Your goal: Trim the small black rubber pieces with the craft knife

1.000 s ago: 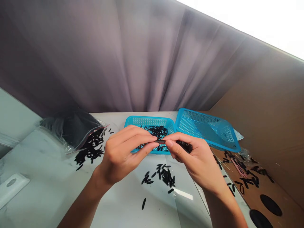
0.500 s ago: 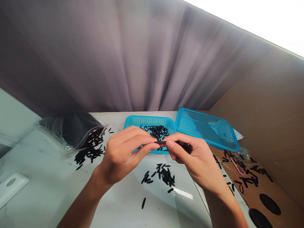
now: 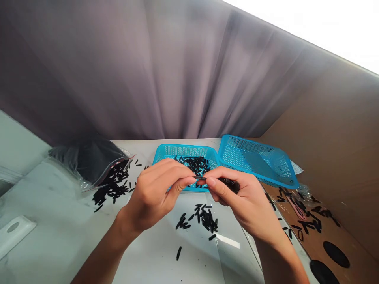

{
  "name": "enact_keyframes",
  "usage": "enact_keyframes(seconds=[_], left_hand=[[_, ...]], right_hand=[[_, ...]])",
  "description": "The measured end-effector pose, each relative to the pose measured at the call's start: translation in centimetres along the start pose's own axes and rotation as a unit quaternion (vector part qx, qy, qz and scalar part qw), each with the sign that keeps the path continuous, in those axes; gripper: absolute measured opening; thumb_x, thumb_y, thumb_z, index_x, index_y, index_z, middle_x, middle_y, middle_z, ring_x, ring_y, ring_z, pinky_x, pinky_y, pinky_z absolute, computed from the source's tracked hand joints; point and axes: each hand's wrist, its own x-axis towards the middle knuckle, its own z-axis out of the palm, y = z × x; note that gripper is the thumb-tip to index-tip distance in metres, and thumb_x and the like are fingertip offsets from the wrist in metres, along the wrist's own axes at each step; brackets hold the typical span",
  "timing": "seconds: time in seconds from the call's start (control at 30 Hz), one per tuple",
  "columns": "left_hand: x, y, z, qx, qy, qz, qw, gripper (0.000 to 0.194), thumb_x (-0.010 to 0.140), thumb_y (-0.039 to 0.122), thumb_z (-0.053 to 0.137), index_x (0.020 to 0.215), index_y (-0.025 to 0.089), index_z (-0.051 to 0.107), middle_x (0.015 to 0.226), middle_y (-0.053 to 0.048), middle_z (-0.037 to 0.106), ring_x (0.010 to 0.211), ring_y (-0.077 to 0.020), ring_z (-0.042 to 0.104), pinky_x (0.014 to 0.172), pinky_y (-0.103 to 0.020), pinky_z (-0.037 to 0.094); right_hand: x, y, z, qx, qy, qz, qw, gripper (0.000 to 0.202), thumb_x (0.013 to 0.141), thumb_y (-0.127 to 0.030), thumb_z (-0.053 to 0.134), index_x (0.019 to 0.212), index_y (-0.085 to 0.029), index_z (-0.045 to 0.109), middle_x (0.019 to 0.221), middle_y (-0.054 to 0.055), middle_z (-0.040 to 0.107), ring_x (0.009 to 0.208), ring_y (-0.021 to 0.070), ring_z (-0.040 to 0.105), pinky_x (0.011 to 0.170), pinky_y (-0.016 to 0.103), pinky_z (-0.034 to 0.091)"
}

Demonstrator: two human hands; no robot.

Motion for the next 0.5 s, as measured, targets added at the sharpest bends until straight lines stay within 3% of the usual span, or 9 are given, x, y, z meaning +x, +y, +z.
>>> enact_keyframes(seconds=[0.17, 0.37, 0.5], left_hand=[[-0.2, 0.1, 0.0, 0.001, 0.006, 0.004, 1.000, 0.007, 0.100, 0.008, 0.067, 0.097, 0.014, 0.069, 0.084, -0.004, 0.078, 0.077, -0.0158, 0.073, 0.074, -0.030, 0.061], [-0.3, 0.2, 0.1, 0.005, 0.003, 0.006, 1.000, 0.008, 0.099, 0.008, 0.068, 0.098, 0.015, 0.070, 0.082, -0.003, 0.077, 0.077, -0.0155, 0.072, 0.073, -0.030, 0.061], [-0.3, 0.0, 0.3, 0.000, -0.005, 0.006, 1.000, 0.003, 0.099, 0.011, 0.071, 0.098, 0.014, 0.071, 0.083, -0.004, 0.078, 0.078, -0.0160, 0.072, 0.075, -0.031, 0.060]], right_hand=[[0.0, 0.1, -0.1, -0.012, 0.000, -0.001, 1.000, 0.032, 0.100, -0.047, 0.067, 0.083, -0.022, 0.078, 0.062, -0.003, 0.055, 0.057, 0.0117, 0.042, 0.056, 0.028, 0.036], [0.2, 0.2, 0.3, -0.006, 0.008, -0.005, 1.000, 0.026, 0.098, -0.045, 0.068, 0.102, -0.024, 0.085, 0.062, -0.002, 0.056, 0.057, 0.0130, 0.046, 0.054, 0.028, 0.037], [0.7, -0.2, -0.9, -0.054, 0.022, -0.024, 0.998, 0.027, 0.097, -0.046, 0.068, 0.094, -0.025, 0.085, 0.061, -0.001, 0.059, 0.056, 0.0140, 0.047, 0.054, 0.030, 0.037]])
